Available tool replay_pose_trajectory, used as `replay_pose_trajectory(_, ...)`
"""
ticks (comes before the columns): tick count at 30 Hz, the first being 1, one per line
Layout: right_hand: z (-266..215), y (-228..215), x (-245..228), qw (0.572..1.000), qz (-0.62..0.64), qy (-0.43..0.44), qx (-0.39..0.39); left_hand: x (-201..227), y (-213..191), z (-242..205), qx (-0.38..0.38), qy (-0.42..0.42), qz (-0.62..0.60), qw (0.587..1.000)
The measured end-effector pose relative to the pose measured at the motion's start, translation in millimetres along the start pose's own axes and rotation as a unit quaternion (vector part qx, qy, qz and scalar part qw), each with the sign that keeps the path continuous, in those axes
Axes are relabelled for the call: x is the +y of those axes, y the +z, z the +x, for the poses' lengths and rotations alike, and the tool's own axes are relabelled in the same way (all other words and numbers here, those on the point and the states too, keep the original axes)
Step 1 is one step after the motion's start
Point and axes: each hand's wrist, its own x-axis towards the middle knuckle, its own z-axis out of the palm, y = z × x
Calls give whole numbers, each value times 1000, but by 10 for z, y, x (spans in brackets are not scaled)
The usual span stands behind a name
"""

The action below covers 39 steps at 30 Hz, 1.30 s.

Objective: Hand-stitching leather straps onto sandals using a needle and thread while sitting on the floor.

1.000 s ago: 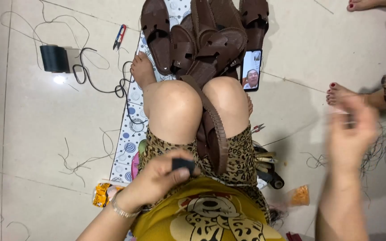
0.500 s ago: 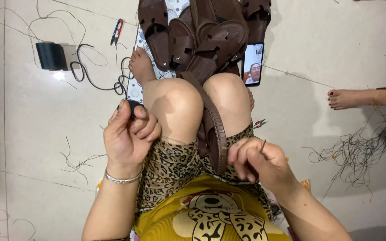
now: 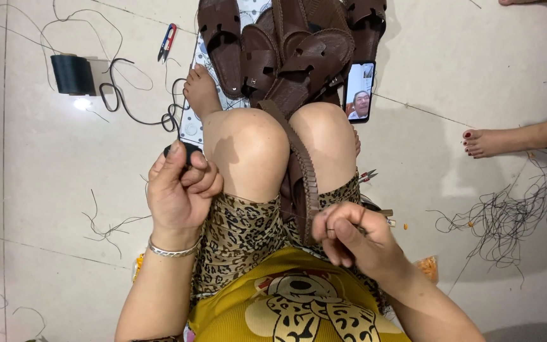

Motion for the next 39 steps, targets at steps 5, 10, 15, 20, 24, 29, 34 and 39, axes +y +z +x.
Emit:
replay_pose_trajectory(5, 49, -83, 420, 987, 134, 40, 84, -180, -90, 23, 7, 137, 180, 974)
replay_pose_trajectory(10, 86, -251, 79, 996, 63, -12, 62, -359, 378, -218, -215, 293, 530, 766)
replay_pose_trajectory(15, 51, 119, -535, 971, -171, -156, -62, -53, 515, -481, -486, 78, 452, 744)
replay_pose_trajectory(20, -153, -485, -76, 978, -142, 132, 74, 1107, -943, -345, 56, 57, 258, 963)
replay_pose_trajectory(24, -301, -796, -219, 958, -241, 98, 121, 1115, -1481, -91, 229, -15, 893, 386)
replay_pose_trajectory(29, -278, -577, -329, 844, -524, -35, -110, 184, 131, -303, 48, 153, 672, 723)
replay_pose_trajectory(34, -124, -527, -396, 776, -612, -30, -152, -410, 428, -483, -236, 355, 724, 542)
replay_pose_trajectory(39, -96, -507, -451, 726, -666, 8, -168, -493, 639, -473, -351, 316, 738, 481)
